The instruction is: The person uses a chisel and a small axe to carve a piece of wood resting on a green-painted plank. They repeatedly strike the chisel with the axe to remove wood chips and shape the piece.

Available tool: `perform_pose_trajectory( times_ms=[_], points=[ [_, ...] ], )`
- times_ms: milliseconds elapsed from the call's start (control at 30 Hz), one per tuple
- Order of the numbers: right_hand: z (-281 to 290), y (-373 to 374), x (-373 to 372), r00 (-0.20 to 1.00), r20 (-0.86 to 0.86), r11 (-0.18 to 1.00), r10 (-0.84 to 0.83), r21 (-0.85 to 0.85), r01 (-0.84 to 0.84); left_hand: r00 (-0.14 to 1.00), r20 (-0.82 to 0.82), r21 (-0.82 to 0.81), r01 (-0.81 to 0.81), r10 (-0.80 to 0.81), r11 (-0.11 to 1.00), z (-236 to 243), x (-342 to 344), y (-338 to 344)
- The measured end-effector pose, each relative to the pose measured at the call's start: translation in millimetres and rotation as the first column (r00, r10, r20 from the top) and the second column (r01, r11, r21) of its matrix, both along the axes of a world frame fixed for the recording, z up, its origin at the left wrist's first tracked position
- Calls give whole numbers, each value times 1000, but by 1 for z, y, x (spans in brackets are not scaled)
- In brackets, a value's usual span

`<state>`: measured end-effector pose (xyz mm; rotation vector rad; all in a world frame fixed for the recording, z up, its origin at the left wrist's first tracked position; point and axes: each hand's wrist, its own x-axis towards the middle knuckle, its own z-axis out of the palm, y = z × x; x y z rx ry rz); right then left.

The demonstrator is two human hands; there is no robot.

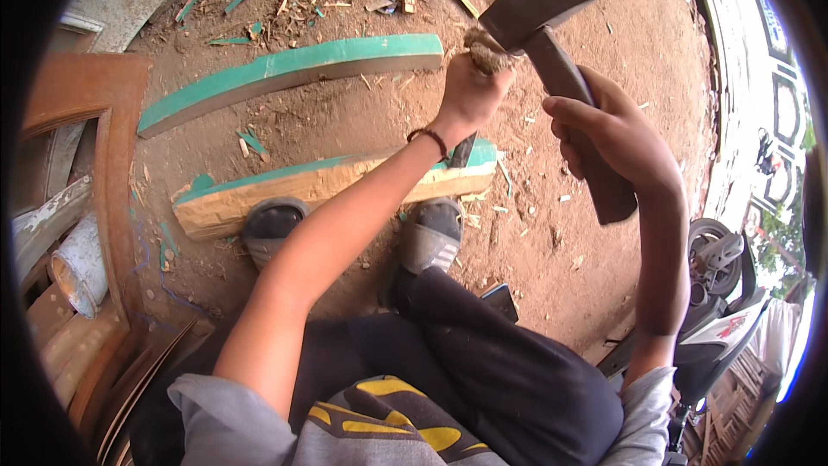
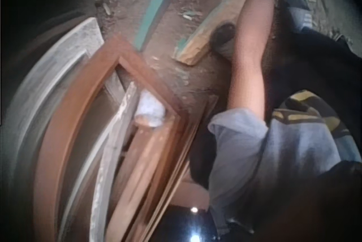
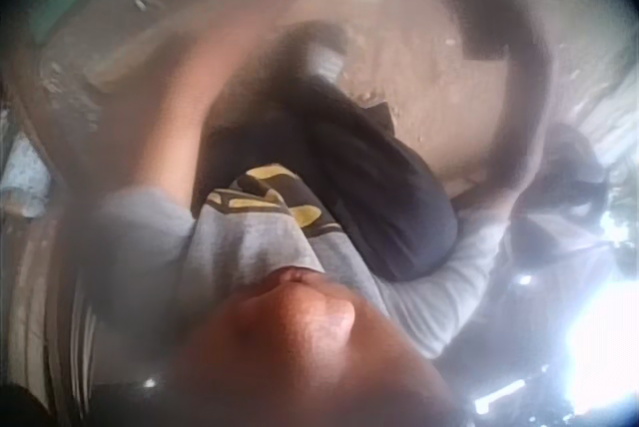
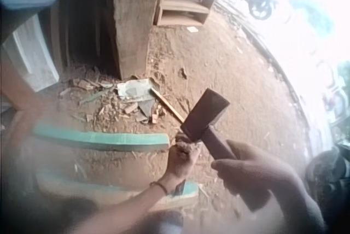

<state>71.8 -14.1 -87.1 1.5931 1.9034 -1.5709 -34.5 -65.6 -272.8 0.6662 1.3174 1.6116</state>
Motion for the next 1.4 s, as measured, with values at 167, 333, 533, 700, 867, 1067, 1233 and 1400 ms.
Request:
perform_pose_trajectory(
  times_ms=[167, 333, 533, 700, 867, 1067, 1233, 1400],
  points=[
    [47, 5, -15, 976, -130, 953, -172, 230, 199, 994, -35, -110, 97, -102, 989, -2, -5, 1],
    [38, 14, -36, 894, -344, 849, -286, 342, 403, 993, 8, -113, 117, -117, 987, 5, -5, 5],
    [-4, 8, 17, 986, -79, 987, -146, -82, 140, 969, 233, -214, 135, -83, 968, -2, -5, 7],
    [3, 16, 30, 872, -301, 912, -387, -267, 312, 966, 250, -160, 103, -61, 982, -27, 5, 33],
    [8, 19, 48, 844, -211, 865, -494, -216, 452, 925, 380, -291, 137, -18, 947, -22, 14, 45],
    [9, 19, 74, 817, -225, 847, -531, -175, 503, 998, -44, 74, 38, -35, 997, -11, 50, 49],
    [30, 9, 77, 791, -317, 849, -523, -115, 516, 827, -538, 363, 55, 161, 930, -2, 58, 53],
    [58, -7, 69, 755, -326, 791, -568, 36, 611, 727, -672, 302, 96, 140, 949, -4, 61, 45]
  ],
)
